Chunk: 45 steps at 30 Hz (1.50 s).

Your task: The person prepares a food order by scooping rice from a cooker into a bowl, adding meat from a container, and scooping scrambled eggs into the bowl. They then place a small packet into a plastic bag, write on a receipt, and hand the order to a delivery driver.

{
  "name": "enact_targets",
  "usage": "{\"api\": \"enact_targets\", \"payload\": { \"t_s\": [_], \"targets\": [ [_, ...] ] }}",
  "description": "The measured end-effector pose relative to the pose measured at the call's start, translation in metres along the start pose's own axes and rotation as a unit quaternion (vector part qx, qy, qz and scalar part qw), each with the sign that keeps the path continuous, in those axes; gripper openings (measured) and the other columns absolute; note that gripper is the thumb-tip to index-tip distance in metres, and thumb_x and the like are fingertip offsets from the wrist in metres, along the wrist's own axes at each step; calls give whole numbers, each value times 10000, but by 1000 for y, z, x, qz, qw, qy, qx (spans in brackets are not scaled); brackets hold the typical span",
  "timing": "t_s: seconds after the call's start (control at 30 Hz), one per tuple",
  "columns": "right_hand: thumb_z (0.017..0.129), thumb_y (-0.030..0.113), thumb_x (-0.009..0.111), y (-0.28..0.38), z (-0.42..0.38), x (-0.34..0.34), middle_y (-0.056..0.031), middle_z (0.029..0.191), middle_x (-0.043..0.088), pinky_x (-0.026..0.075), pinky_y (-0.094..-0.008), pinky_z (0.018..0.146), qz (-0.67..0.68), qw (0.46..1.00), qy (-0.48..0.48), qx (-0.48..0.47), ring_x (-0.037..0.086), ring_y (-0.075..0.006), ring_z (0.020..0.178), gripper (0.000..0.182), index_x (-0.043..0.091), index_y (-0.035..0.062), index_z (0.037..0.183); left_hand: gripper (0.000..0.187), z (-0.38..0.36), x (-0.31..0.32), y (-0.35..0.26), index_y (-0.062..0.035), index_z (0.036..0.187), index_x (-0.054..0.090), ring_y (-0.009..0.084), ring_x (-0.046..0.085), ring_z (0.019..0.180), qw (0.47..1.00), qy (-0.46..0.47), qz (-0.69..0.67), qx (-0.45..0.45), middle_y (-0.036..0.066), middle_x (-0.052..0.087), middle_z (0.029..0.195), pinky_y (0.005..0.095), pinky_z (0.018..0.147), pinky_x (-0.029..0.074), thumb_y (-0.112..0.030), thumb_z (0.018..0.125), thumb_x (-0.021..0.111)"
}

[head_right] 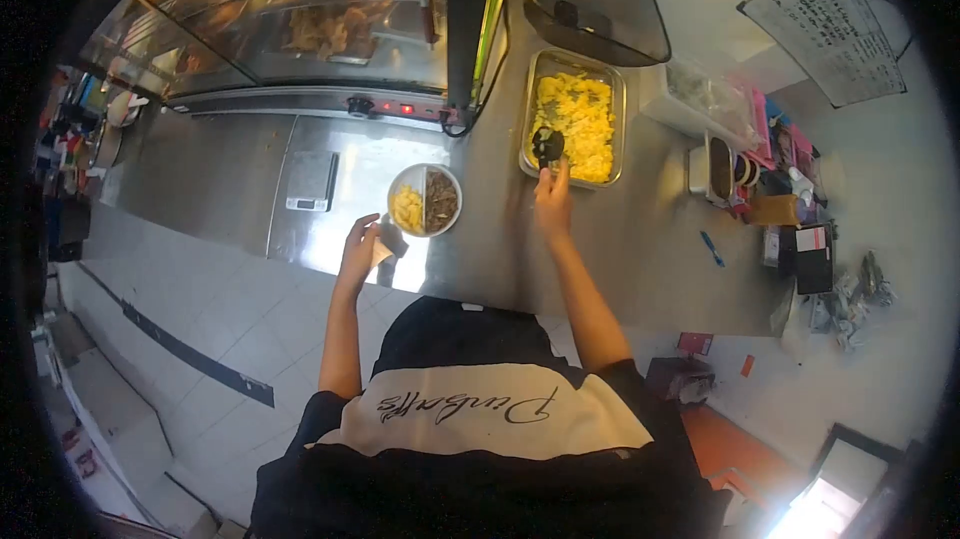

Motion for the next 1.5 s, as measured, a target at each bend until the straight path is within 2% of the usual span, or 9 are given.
{"api": "enact_targets", "payload": {
  "t_s": [0.13, 0.27, 0.33, 0.53, 0.77, 1.0, 1.13, 1.33, 1.5],
  "targets": [
    [873, 261, 521, 23, 55, -40, -148, 1020, 497, 399, -368, 822, -395, 875, -144, -240, 490, -272, 944, 515, 338, 78, 1317, 321, 5, -9, -10, -14, 1123, 515, 168, 524, 770, 993, -66, 79, 59, 117, 555, 858, 281, 679, 430, -237, 897, 464],
    [792, 360, 600, 153, 85, -73, -150, 1204, 424, 268, -468, 993, -315, 831, -237, -392, 352, -335, 1187, 591, 396, 99, 1281, 368, 6, -12, -11, -6, 1150, 489, 245, 513, 859, 979, -92, 174, 52, 202, 496, 974, 324, 756, 421, -273, 899, 449],
    [759, 382, 637, 185, 130, -62, -68, 1188, 436, 247, -522, 1006, -415, 785, -225, -402, 356, -294, 1205, 570, 440, 166, 1249, 398, 5, -6, -11, -1, 1158, 478, 298, 502, 895, 976, -67, 201, 55, 227, 474, 999, 352, 797, 411, -299, 897, 443],
    [771, 451, 595, 166, 260, -42, -33, 1106, 507, 178, -672, 955, -363, 906, -54, -213, 507, -221, 1054, 383, 529, 242, 1086, 413, -15, -9, -5, 3, 1149, 487, 323, 518, 904, 976, -84, 194, 51, 240, 494, 988, 368, 796, 422, -315, 887, 453],
    [752, 333, 656, 154, 245, -4, -30, 1009, 509, 346, -613, 837, -531, 780, -17, -332, 533, -262, 993, 396, 495, 203, 1090, 469, -24, -26, 51, 26, 1164, 420, 419, 542, 932, 957, -92, 275, -12, 289, 423, 1111, 427, 832, 441, -328, 856, 434],
    [861, 177, 525, 249, 217, -75, -93, 818, 523, 463, -463, 650, -258, 814, -214, -475, 579, -275, 815, 115, 498, 95, 936, 457, -29, -20, 34, 31, 1147, 385, 429, 541, 980, 895, 8, 417, -161, 311, 516, 1087, 452, 860, 422, -317, 854, 353],
    [878, 121, 512, 263, 242, -154, -83, 792, 554, 495, -424, 551, 168, 944, -145, -242, 615, -225, 809, 61, 489, 67, 860, 454, -22, -17, 33, 19, 1101, 455, 409, 560, 953, 914, -6, 392, -108, 293, 574, 995, 451, 849, 423, -342, 847, 351],
    [888, 124, 482, 208, 209, -187, -107, 771, 557, 402, -628, 888, 664, 728, 10, -169, 570, -322, 946, 93, 484, 34, 865, 386, -23, -15, 13, -54, 1042, 575, 358, 587, 909, 952, -37, 294, -78, 219, 615, 955, 396, 811, 442, -314, 811, 406],
    [845, 166, 543, 71, 142, -194, -115, 920, 560, 358, -600, 946, 746, 641, 12, -181, 536, -303, 961, 248, 466, 34, 1040, 372, -3, -15, 27, -55, 993, 604, 352, 596, 892, 960, -33, 275, -40, 206, 626, 924, 398, 783, 456, -319, 805, 422]
  ]
}}
Point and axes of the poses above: each hand's wrist, its own z-axis towards the middle knuckle, its own x-axis out of the palm, y = z × x, the point moved 9 cm from there along z, towards the middle knuckle
